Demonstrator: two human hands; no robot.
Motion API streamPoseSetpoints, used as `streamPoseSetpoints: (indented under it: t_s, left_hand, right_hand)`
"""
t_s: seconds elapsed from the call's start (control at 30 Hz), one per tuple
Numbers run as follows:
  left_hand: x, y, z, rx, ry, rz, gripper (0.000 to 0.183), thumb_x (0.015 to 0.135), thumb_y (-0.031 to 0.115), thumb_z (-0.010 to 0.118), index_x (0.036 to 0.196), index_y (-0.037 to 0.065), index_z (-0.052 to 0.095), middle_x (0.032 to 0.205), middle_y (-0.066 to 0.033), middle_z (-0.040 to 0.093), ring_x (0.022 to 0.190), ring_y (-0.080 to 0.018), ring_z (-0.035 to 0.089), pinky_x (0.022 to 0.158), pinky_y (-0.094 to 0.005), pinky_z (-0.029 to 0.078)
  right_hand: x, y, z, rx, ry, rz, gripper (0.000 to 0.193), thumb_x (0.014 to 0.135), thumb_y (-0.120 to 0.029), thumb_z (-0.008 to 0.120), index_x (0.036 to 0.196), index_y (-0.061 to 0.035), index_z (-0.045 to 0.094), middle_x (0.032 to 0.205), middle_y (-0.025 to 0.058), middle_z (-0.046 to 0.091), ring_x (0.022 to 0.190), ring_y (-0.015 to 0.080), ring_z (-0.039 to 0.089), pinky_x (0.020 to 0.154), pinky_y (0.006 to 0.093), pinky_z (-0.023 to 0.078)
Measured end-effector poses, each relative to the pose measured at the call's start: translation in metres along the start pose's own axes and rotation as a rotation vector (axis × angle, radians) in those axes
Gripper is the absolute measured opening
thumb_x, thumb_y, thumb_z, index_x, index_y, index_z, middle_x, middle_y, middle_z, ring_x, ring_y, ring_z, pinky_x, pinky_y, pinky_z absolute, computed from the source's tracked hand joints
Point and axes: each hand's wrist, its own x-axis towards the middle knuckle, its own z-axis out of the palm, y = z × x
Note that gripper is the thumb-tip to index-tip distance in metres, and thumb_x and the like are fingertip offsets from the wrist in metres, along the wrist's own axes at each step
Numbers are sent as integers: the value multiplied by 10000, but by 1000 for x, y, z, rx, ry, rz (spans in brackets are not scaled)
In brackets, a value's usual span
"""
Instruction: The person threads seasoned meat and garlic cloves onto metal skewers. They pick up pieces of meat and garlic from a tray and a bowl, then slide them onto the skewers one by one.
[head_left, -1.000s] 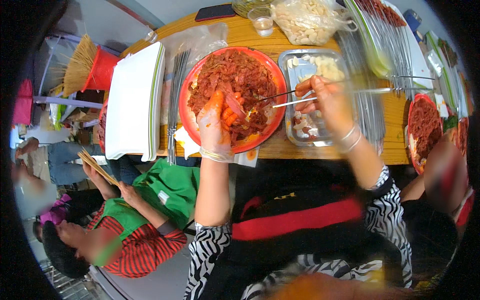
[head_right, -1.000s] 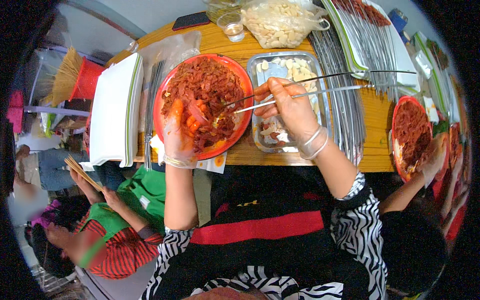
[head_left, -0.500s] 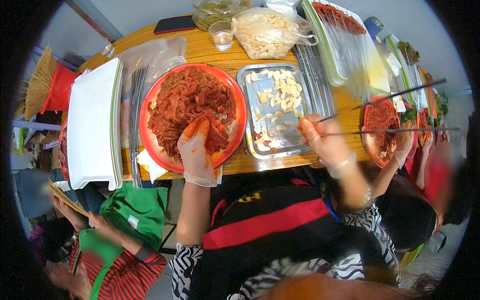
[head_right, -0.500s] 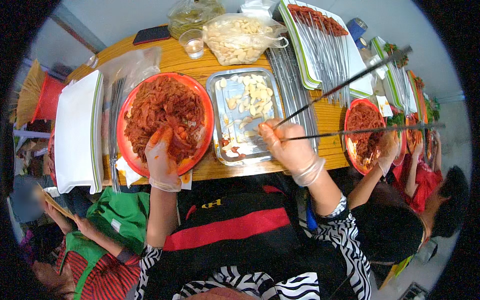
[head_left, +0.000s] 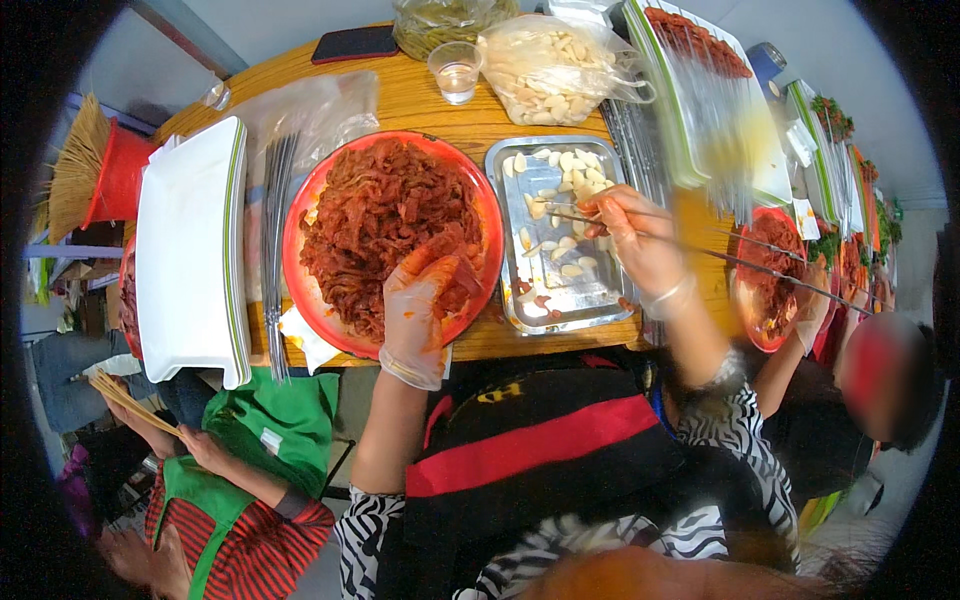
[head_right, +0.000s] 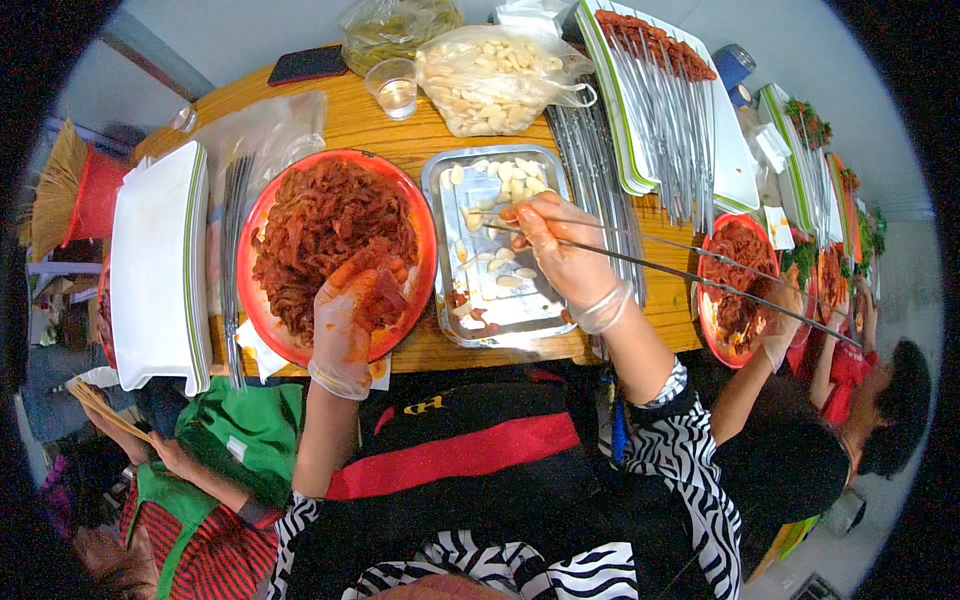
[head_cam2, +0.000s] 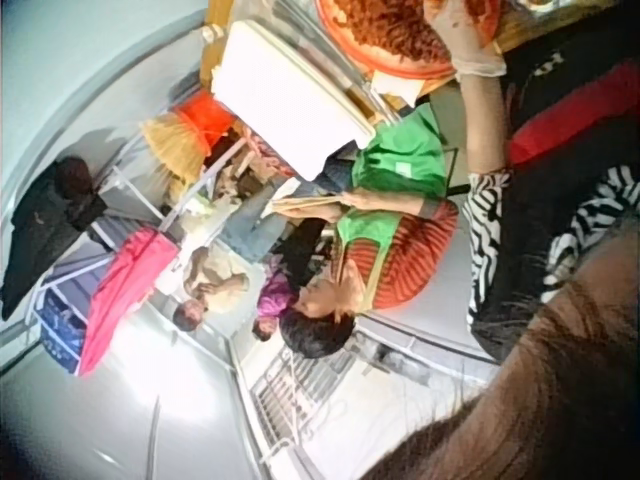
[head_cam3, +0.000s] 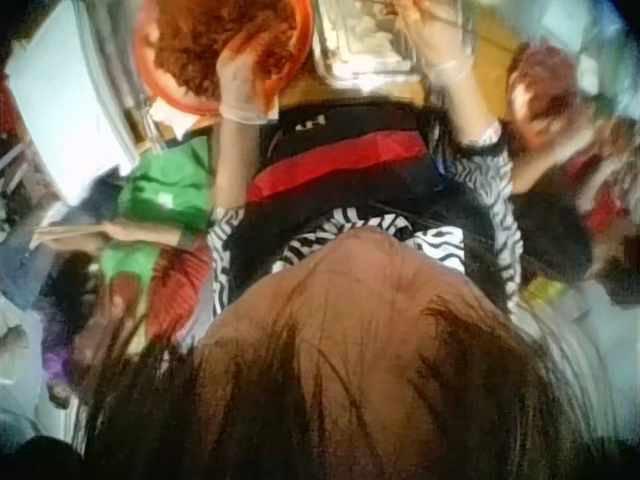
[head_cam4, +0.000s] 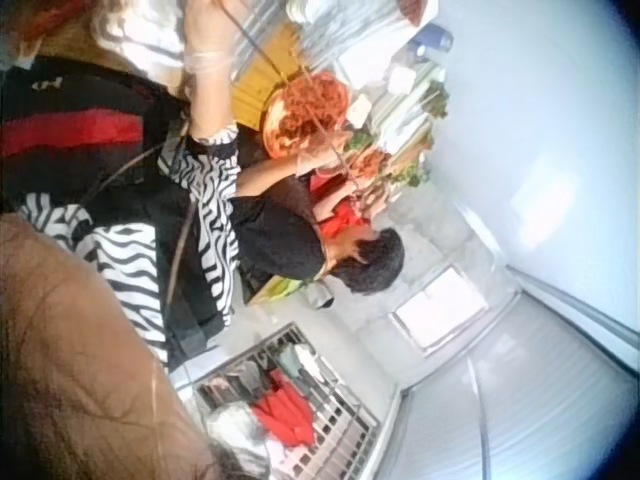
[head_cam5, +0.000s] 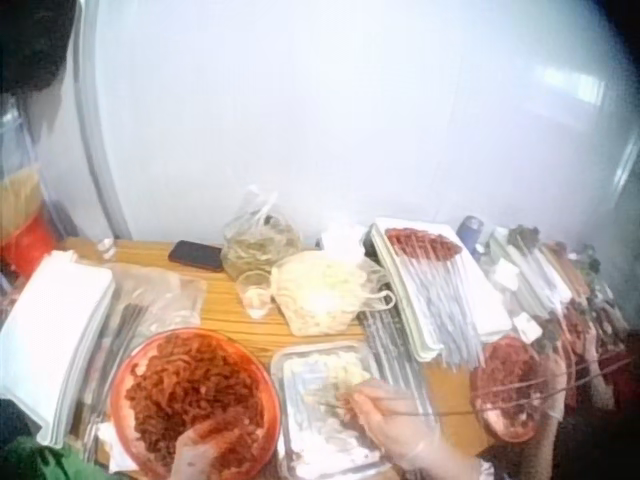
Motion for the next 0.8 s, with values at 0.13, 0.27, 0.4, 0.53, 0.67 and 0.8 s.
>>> streamPoseSetpoints:
  t_s: [0.13,0.27,0.4,0.53,0.67,0.8]
  left_hand:
    - [1,2,3,-51,-15,-13,368,858,46,532,1215,-36,506,1063,-196,621,937,-274,636,816,-354,532]
    - [8,-4,5,-5,-6,-40,370,849,48,547,1208,-32,512,1058,-190,625,922,-261,641,787,-332,536]
    - [14,-17,4,-14,-15,-18,369,832,21,564,1195,-24,522,1030,-166,637,891,-229,644,748,-300,533]
    - [14,-18,16,-46,-80,-82,382,813,-30,580,1190,-30,526,1042,-138,631,885,-200,631,747,-291,526]
    - [10,-21,28,35,-173,-106,451,801,-35,595,1239,-14,492,1054,-130,623,889,-196,623,761,-300,520]
    - [6,-22,37,100,-192,-93,456,805,-27,591,1250,-18,488,1044,-126,625,908,-198,621,786,-303,515]
  right_hand:
    - [12,6,5,76,-49,105,225,948,-94,473,924,79,615,922,125,599,730,155,623,649,240,520]
    - [12,12,2,93,-34,81,251,958,-137,462,922,66,606,873,116,612,710,160,628,649,249,524]
    - [4,23,-3,214,100,260,328,975,-250,429,919,34,582,840,111,630,684,185,632,636,281,532]
    - [-7,4,-6,404,310,347,369,970,-258,442,852,55,598,758,130,624,599,177,634,564,259,528]
    - [-16,-33,0,480,205,257,356,973,-229,433,856,66,594,774,140,618,629,189,635,582,267,548]
    - [-23,-49,13,484,144,198,285,955,-114,452,841,101,599,837,181,615,710,216,624,619,274,574]
